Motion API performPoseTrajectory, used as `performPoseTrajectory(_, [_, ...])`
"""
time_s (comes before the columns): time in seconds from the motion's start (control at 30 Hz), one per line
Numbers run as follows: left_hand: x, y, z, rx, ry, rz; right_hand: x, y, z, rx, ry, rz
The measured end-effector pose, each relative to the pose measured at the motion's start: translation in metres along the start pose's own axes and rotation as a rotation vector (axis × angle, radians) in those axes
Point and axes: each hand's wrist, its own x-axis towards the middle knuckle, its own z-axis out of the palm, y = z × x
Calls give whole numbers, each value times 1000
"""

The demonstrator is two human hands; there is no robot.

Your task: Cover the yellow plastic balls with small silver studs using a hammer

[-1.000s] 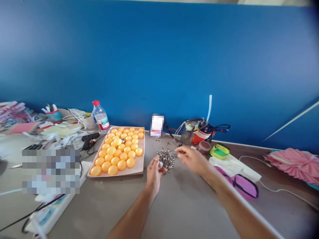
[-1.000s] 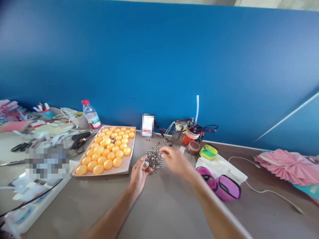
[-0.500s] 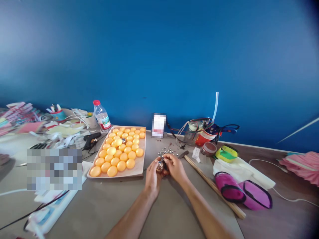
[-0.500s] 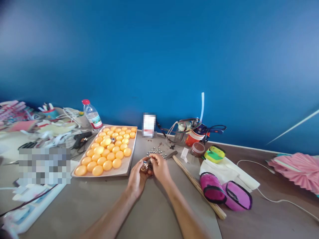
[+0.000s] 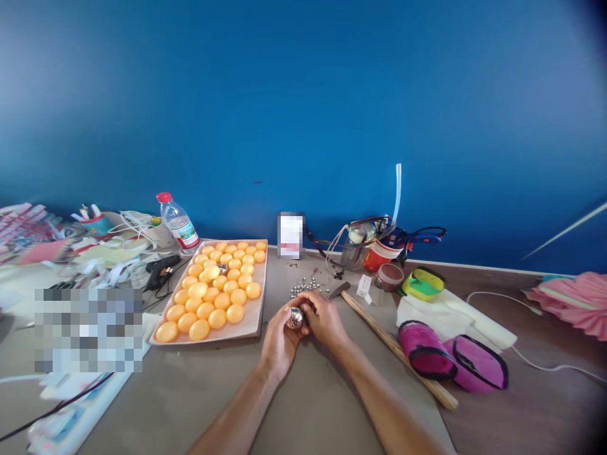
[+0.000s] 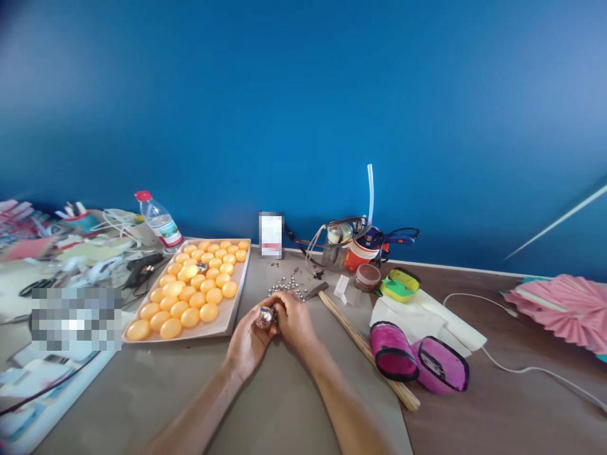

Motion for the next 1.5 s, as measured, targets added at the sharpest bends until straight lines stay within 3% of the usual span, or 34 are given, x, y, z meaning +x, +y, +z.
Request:
performPoseTrajectory(0.33, [-2,1,1,-48,-20,-14,-3,-7,-4,59,168,-74])
performPoseTrajectory(0.57, [2,-1,-2,-169,24,36,-4,-6,-6,198,188,56])
performPoseTrajectory(0.73, [3,-1,-1,-157,24,81,-2,-3,-2,439,142,191])
performPoseTrajectory(0.97, [0,4,1,-168,21,15,4,-3,-1,673,221,256])
performPoseTrajectory(1.13, [1,6,-2,-205,11,-29,3,-5,-1,705,257,267])
performPoseTrajectory(1.5, [3,6,-7,-249,-33,-23,1,-10,1,645,188,284])
